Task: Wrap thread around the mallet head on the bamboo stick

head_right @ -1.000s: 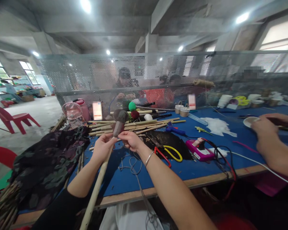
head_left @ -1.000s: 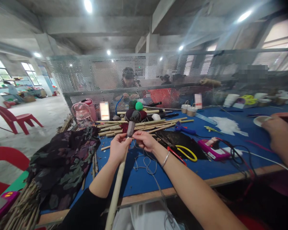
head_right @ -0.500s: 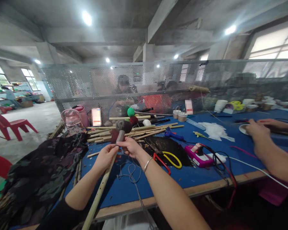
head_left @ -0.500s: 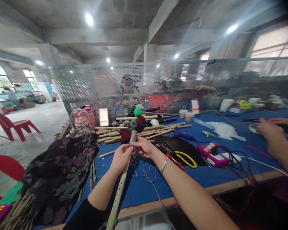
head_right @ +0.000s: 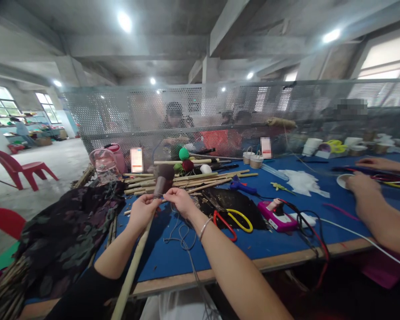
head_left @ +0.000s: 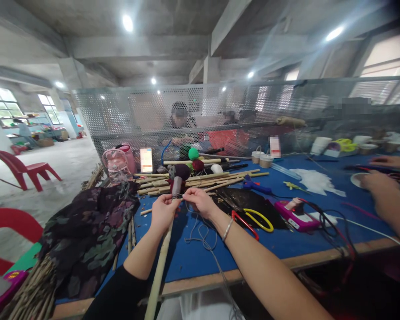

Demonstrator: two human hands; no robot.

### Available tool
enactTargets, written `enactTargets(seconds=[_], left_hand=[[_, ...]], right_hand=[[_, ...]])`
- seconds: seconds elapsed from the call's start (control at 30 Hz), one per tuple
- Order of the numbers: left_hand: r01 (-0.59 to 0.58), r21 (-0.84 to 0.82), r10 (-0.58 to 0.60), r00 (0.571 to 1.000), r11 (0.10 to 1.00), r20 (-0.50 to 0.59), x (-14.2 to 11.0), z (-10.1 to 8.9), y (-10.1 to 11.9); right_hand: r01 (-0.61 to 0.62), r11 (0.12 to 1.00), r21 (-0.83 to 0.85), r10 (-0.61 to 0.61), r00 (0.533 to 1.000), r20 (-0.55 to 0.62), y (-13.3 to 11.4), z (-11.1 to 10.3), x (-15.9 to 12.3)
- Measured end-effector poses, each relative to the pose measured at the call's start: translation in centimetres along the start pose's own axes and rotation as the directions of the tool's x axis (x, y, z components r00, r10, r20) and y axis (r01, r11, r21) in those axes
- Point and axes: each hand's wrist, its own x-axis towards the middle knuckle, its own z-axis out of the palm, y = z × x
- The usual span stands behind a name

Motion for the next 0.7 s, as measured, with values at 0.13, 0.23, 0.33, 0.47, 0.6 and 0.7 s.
enactTargets(seconds=[0.13,0.23,0.33,0.47,0.6,0.7], left_hand=[[0.051,-0.123,-0.046,0.998,0.991,0.044,0.1,0.0,0.4],[0.113,-0.202,-0.095,0.99,0.973,0.1,0.2,-0.1,0.7],[0.156,-0.258,-0.118,0.98,0.954,0.158,0.3,-0.3,0.8],[0.267,-0.262,-0.207,0.949,0.927,0.237,0.3,-0.3,0.6],[0.347,-0.255,-0.273,0.919,0.902,0.285,-0.2,0.4,-0.1],[0.361,-0.26,-0.266,0.903,0.896,0.337,-0.7,0.8,-0.3]], right_hand=[[0.006,0.999,0.036,-0.006,1.0,-0.001,0.0,0.2,0.1],[-0.007,0.999,0.036,0.007,1.0,-0.004,0.4,0.2,0.4],[-0.02,0.997,0.079,0.018,1.0,0.025,0.5,0.3,0.7],[-0.025,0.983,0.183,0.005,0.994,0.107,0.5,0.2,0.8],[-0.133,0.967,0.216,0.073,0.961,0.267,0.6,-0.6,0.9],[-0.124,0.968,0.22,0.067,0.966,0.249,0.6,-0.8,0.8]])
